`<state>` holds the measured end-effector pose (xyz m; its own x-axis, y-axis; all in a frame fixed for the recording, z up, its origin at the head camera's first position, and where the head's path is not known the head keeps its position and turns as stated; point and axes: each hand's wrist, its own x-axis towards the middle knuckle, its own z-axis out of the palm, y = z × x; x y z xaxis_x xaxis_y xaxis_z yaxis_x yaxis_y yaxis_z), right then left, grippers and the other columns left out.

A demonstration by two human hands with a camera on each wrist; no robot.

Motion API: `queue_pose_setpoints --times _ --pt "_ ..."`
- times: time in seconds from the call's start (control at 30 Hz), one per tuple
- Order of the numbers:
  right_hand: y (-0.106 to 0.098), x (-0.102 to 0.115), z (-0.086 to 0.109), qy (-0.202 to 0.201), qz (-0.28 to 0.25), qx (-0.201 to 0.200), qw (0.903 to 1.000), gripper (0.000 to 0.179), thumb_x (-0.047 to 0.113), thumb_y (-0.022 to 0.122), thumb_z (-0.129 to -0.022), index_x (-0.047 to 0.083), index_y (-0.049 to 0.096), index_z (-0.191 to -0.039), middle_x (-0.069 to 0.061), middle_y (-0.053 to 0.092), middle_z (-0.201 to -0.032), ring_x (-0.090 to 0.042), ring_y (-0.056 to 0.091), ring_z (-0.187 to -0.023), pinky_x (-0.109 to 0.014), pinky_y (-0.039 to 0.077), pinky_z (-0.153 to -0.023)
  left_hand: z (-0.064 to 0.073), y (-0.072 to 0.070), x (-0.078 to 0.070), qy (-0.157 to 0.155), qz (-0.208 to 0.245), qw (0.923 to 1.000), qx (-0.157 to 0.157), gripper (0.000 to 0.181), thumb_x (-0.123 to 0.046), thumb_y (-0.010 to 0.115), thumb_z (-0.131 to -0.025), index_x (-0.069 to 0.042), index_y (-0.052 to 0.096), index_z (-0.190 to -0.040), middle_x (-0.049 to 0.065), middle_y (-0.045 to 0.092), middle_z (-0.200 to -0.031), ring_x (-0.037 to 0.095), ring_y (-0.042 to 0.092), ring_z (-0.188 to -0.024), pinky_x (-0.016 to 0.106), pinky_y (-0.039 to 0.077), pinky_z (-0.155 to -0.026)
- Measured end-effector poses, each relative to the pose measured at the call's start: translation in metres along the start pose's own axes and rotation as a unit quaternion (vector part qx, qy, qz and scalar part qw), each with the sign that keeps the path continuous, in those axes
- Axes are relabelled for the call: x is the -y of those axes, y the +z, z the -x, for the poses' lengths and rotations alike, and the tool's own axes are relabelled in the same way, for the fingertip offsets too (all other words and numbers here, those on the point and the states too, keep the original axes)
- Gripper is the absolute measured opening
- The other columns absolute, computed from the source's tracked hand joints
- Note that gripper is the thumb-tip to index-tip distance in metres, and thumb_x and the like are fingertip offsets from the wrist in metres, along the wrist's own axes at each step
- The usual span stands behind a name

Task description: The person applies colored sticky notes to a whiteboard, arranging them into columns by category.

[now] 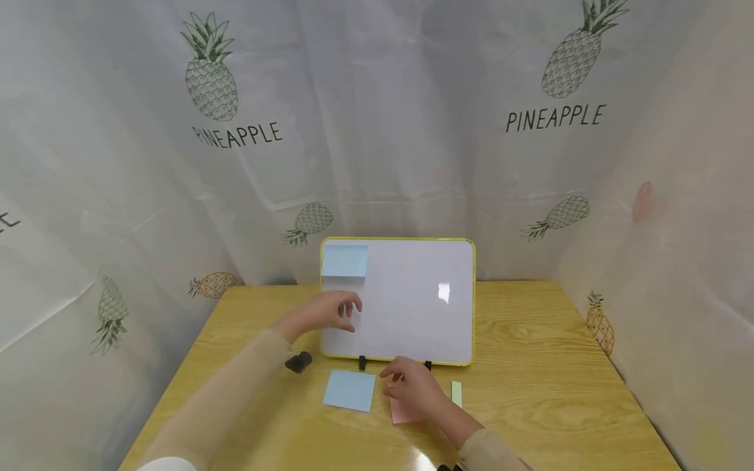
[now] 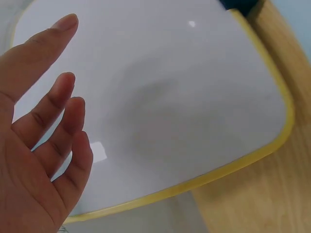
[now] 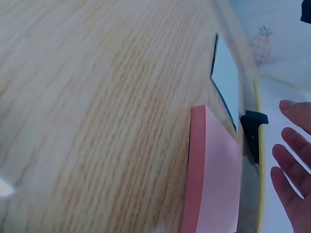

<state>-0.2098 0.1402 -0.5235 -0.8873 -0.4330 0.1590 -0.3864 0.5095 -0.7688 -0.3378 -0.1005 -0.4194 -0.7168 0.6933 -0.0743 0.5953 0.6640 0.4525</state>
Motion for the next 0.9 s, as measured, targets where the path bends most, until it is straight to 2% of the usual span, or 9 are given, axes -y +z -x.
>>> queue_pose_setpoints --times 0.13,0.27,0.4,0.67,0.8,0.9 --pt "0.004 0.002 -0.008 0.001 0.002 0.007 1.0000 0.020 0.007 0.079 -0.081 0.008 0.074 -0.101 0.000 0.064 -0.095 -0.020 0.061 -0.087 -0.032 0.051 -0.075 0.013 0.016 0.001 -0.002 0.001 1.0000 0.005 0.040 -0.024 0.083 -0.080 -0.014 0.063 -0.113 0.001 0.061 -0.090 0.012 0.053 -0.075 0.028 0.046 -0.068" --pt "0.011 0.002 -0.015 -0.016 0.003 0.013 0.9998 0.022 0.006 0.080 -0.079 0.006 0.074 -0.100 -0.002 0.064 -0.094 -0.023 0.060 -0.088 -0.034 0.051 -0.076 0.026 0.032 0.006 -0.008 -0.004 0.9999 0.007 0.039 -0.025 0.083 -0.079 -0.016 0.064 -0.111 -0.004 0.059 -0.087 0.010 0.052 -0.073 0.027 0.046 -0.067" --pt "0.019 -0.002 -0.019 -0.026 0.000 0.017 0.9995 0.022 0.007 0.082 -0.078 0.006 0.074 -0.099 -0.004 0.065 -0.094 -0.025 0.059 -0.088 -0.033 0.051 -0.075 0.038 0.047 0.011 -0.014 -0.005 0.9998 0.010 0.038 -0.025 0.084 -0.078 -0.017 0.064 -0.109 -0.004 0.060 -0.086 0.008 0.052 -0.069 0.026 0.045 -0.065" --pt "0.034 -0.009 -0.020 -0.042 -0.013 0.020 0.9988 0.026 0.020 0.085 -0.076 0.011 0.074 -0.098 0.005 0.064 -0.101 -0.022 0.059 -0.092 -0.033 0.050 -0.079 0.059 0.077 0.016 -0.038 0.022 0.9990 0.012 0.040 -0.027 0.086 -0.076 -0.020 0.064 -0.108 -0.007 0.060 -0.089 0.006 0.053 -0.076 0.026 0.046 -0.068" --pt "0.041 -0.012 -0.019 -0.043 -0.012 0.023 0.9987 0.028 0.025 0.085 -0.076 0.013 0.074 -0.099 0.008 0.062 -0.105 -0.017 0.057 -0.096 -0.033 0.048 -0.084 0.069 0.091 0.019 -0.044 0.022 0.9988 0.001 0.038 -0.028 0.087 -0.074 -0.022 0.064 -0.103 -0.009 0.059 -0.085 0.005 0.051 -0.072 0.025 0.045 -0.065" --pt "0.047 -0.014 -0.020 -0.060 -0.015 0.019 0.9979 0.032 0.027 0.086 -0.073 0.012 0.075 -0.099 0.006 0.062 -0.104 -0.017 0.057 -0.094 -0.033 0.047 -0.083 0.076 0.101 0.021 -0.046 0.029 0.9985 -0.006 0.035 -0.029 0.087 -0.073 -0.022 0.064 -0.098 -0.010 0.058 -0.083 0.005 0.049 -0.070 0.025 0.043 -0.064"
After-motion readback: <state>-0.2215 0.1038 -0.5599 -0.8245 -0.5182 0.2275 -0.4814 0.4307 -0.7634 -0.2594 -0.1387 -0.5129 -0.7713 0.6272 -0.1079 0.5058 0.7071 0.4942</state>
